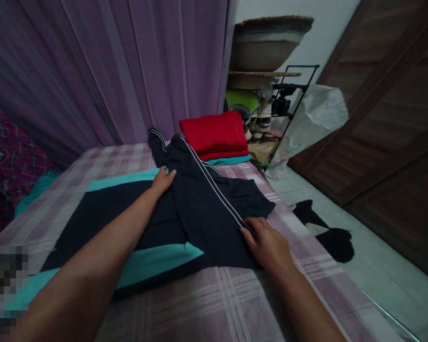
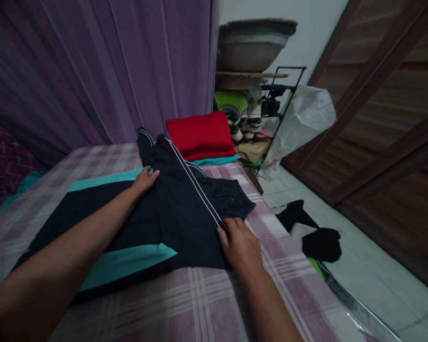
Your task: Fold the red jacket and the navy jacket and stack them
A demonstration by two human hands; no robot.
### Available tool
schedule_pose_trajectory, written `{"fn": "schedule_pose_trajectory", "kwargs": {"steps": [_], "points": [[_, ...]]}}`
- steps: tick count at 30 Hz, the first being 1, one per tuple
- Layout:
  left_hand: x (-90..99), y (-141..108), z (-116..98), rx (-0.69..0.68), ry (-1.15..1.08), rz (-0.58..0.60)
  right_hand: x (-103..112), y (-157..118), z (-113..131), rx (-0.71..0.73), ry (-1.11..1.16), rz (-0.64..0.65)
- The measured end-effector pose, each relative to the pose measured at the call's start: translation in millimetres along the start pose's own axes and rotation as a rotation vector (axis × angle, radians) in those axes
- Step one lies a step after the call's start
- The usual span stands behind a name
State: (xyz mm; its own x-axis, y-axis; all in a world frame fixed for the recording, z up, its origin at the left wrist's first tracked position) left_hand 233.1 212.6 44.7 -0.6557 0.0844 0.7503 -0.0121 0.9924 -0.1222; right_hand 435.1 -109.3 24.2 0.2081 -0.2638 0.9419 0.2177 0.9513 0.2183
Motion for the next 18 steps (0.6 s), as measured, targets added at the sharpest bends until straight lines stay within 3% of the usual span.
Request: {"fn": "schedule_pose_trajectory", "kwargs": {"steps": [3,6,8,10,12,14,18], "points": [[19.1,-56,8,-0.146,0.043,0.021,10,-2,8,0.087,-0.019,-0.110],[35.9,-148,19,-0.542,0.143,0.137,11,-2,34,0.277,-0.005,-0.159],[36.6,-205,40,-0.703,0.258,0.292,1,-1,51,0.372,-0.018,-0.077],[34.7,-240,66,-0.789,0.375,0.356,-13,0,59,0.366,-0.071,0.059],[31.6,-250,90,-0.843,0.481,0.349,-24,1,57,0.293,-0.127,0.159],[28.1,-244,108,-0.873,0.554,0.347,-29,1,52,0.246,-0.160,0.201],[25.6,-230,121,-0.851,0.605,0.420,-24,4,52,0.232,-0.186,0.241]]}}
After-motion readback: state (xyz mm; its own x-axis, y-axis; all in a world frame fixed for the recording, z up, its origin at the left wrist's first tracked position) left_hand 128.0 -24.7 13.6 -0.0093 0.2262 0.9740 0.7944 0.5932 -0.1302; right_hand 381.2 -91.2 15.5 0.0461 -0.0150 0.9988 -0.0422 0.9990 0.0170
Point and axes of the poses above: each hand's wrist, its own y-axis towards the middle knuckle, its own x-axis out of the back of the hand, z = x × y, the point moved 5 cm from there along y, towards the middle knuckle, and after that the axes turned 15 degrees about x, right-handed, at the moved point
